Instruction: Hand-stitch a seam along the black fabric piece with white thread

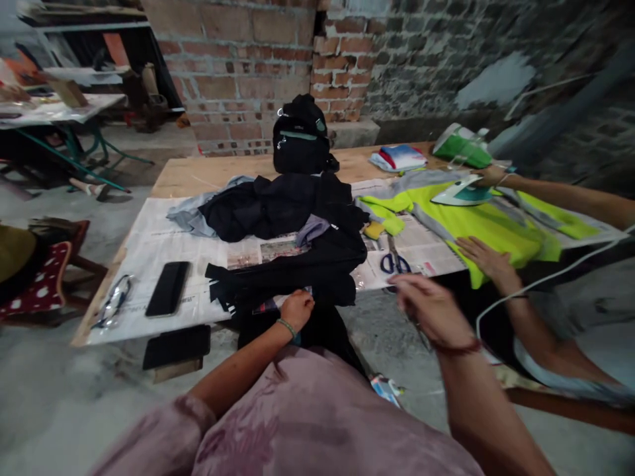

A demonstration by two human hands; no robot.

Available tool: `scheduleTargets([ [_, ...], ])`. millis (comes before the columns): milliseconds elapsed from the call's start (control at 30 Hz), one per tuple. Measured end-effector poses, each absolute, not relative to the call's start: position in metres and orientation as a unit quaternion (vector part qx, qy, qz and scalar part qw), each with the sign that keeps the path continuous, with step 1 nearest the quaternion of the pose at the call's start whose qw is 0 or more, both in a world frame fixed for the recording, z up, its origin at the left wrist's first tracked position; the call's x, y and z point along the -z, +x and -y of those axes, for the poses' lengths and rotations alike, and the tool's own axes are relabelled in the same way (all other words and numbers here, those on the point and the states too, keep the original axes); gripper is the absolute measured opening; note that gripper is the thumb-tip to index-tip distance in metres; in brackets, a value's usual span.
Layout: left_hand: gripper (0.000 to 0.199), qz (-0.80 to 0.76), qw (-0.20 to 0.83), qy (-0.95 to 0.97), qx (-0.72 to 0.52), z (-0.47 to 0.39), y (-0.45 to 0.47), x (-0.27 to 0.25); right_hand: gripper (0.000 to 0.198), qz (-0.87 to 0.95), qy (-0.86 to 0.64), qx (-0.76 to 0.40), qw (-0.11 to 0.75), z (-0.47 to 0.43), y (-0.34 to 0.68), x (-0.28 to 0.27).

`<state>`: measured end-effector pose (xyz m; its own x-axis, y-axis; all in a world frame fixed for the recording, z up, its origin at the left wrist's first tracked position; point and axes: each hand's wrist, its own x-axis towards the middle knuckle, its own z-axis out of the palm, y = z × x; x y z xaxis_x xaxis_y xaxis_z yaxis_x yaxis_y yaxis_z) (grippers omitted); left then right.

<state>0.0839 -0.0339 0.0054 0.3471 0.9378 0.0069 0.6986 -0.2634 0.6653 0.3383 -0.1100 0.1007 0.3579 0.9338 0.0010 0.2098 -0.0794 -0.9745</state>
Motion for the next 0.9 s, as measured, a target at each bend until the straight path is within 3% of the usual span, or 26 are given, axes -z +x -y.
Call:
scheduleTargets([
  [233, 0.014, -0.497, 0.371, 0.714, -0.324, 0.045, 0.071, -0.015, 0.024, 0.530, -0.644, -0.321, 0.448, 0.054, 0.289, -0.041],
  [367, 0.023, -0.540, 0.428, 0.689, -0.225, 0.044, 0.063, -0.004, 0.023, 0.563, -0.646, -0.277, 0.436, 0.033, 0.293, -0.038],
  [567, 0.042, -0.525, 0.381, 0.758, -0.071, 0.043, 0.073, 0.013, 0.023, 0.551, -0.648, -0.255, 0.460, 0.006, 0.292, -0.038],
  [700, 0.033, -0.533, 0.363, 0.762, -0.052, 0.044, 0.082, 0.006, 0.022, 0.532, -0.657, -0.284, 0.452, -0.014, 0.295, -0.022],
  [900, 0.024, -0.525, 0.301, 0.759, -0.239, 0.036, 0.090, -0.018, 0.027, 0.429, -0.675, -0.364, 0.478, -0.025, 0.302, 0.013],
])
